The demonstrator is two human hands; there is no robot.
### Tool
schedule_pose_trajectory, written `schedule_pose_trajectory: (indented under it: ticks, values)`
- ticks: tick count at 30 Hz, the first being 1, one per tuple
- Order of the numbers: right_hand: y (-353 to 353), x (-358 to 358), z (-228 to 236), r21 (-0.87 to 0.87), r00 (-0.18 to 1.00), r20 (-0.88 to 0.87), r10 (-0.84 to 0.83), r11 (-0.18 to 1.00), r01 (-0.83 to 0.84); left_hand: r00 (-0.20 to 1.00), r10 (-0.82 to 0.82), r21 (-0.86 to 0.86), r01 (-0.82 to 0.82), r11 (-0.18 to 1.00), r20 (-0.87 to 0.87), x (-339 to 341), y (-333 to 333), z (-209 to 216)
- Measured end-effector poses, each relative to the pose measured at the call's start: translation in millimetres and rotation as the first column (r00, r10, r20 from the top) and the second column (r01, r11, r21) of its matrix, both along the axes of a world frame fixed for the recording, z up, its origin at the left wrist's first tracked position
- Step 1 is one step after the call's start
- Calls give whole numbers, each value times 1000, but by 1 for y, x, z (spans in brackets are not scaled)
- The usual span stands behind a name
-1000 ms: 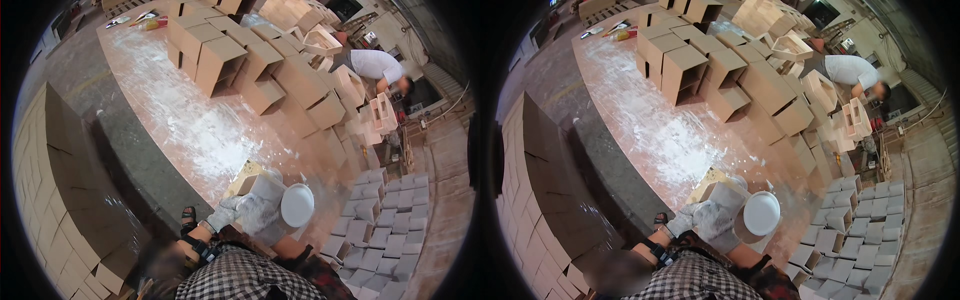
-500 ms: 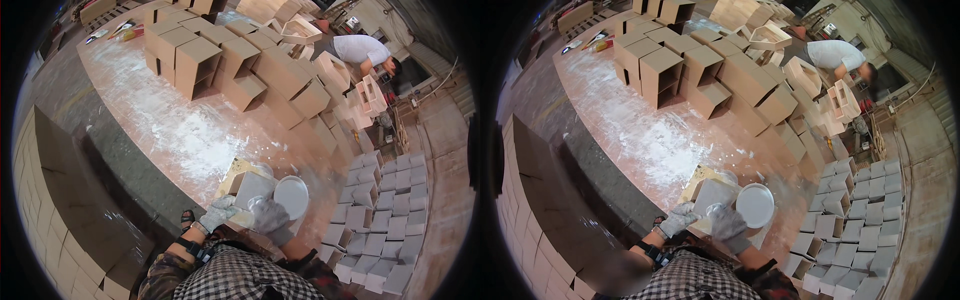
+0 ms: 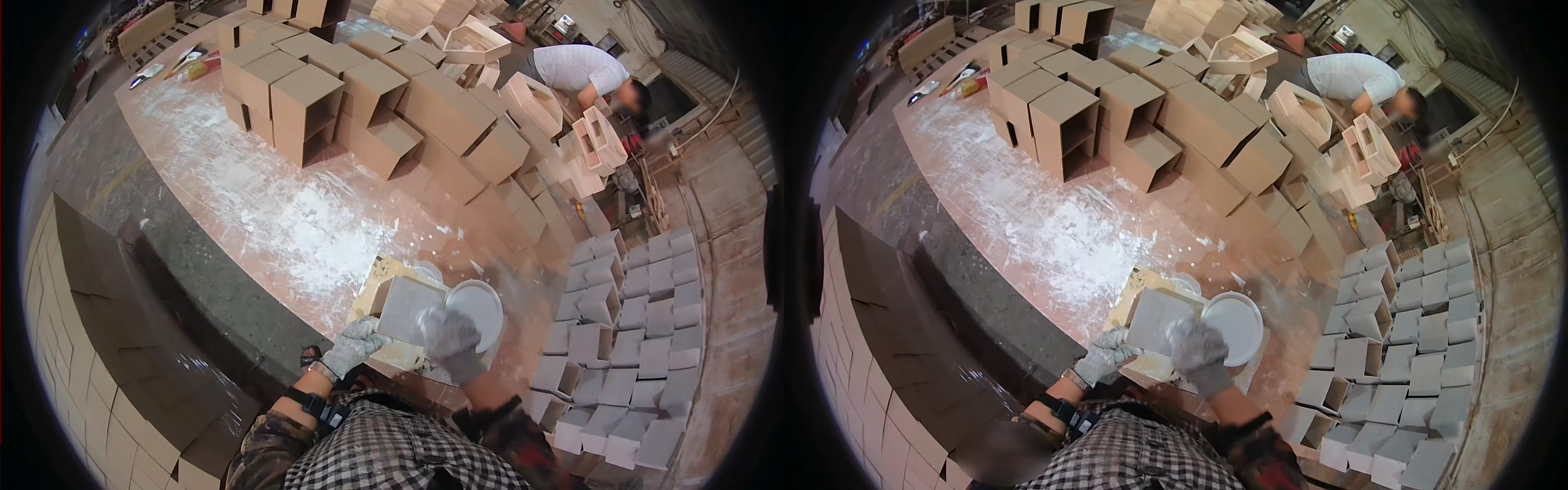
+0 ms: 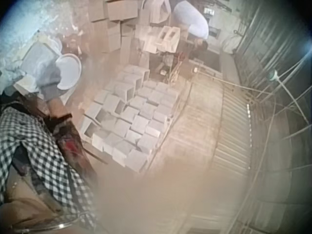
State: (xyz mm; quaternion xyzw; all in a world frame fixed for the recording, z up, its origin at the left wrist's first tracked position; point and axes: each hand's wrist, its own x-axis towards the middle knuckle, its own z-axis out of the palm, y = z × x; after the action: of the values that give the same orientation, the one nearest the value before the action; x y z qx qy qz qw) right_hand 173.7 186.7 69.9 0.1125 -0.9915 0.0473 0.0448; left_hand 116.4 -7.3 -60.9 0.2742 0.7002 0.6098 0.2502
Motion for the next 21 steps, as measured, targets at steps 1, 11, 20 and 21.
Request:
schedule_pose_trajectory:
  ticks: [1,11,20,21]
  values:
    - [9,-22,4,129,998,57,-37,991,29,987,-25,41,18,999,161,1,1,-3]
    - [-39,-27,3,186,965,224,136,966,-179,998,23,-1,-23,1000,53,0,-8,20]
    - [-60,-52,23,263,980,136,147,948,-179,999,11,31,-13,999,49,5,-3,-6]
    - [-69,-40,27,226,970,125,208,946,-232,996,76,191,-84,978,51,9,0,-11]
